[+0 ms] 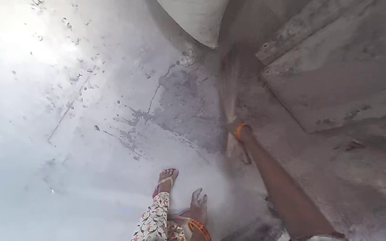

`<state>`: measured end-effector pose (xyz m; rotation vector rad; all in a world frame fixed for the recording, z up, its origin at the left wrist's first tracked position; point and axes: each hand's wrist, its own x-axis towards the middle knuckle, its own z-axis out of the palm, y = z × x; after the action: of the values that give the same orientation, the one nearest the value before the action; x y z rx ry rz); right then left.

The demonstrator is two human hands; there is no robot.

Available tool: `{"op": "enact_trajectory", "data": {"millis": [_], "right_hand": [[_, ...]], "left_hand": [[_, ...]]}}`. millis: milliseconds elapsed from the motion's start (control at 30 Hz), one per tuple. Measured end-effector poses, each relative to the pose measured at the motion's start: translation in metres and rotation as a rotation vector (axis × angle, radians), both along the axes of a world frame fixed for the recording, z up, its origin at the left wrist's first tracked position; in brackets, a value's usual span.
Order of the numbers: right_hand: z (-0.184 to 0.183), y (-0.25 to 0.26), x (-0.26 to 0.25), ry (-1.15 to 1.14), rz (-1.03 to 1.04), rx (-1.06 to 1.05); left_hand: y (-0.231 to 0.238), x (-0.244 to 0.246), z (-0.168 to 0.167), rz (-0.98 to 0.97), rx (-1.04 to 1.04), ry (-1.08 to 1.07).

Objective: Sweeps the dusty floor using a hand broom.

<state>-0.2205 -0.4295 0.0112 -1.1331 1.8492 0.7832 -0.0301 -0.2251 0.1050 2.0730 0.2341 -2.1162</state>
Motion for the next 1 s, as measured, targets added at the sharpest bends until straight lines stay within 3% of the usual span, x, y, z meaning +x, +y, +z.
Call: {"op": "enact_trajectory", "data": {"millis": [33,133,300,467,633,767,867,1000], "right_hand": [[-0.001,0.003,0.031,-0.027,0.004,0.078],[-0.008,0.035,0.082,-0.139,-0.090,0.002],[0.064,0.058,0.065,-0.012,-0.136,0.069],[0.021,0.092,0.021,0.164,-0.365,-0.078],[-0.021,0.112,0.101,-0.133,-0.325,-0.006],[0.014,0.104,0.147,-0.241,-0.261,0.062],[0.044,0.135,0.127,-0.189,-0.253,0.089],[0.064,0.262,0.057,0.028,-0.571,-0.004]], "left_hand": [[-0.002,0.000,-0.001,0.013,0.005,-0.002],[-0.007,0.005,0.002,0.022,0.004,-0.017],[-0.009,0.009,0.001,0.019,-0.009,-0.031],[0.003,0.015,0.002,0.005,-0.040,-0.114],[0.031,0.008,-0.005,-0.114,-0.113,-0.293],[0.043,0.008,-0.005,-0.178,-0.210,-0.402],[0.049,0.013,-0.002,-0.203,-0.250,-0.453],[0.112,0.025,-0.045,-0.228,-0.322,-0.474]]}}
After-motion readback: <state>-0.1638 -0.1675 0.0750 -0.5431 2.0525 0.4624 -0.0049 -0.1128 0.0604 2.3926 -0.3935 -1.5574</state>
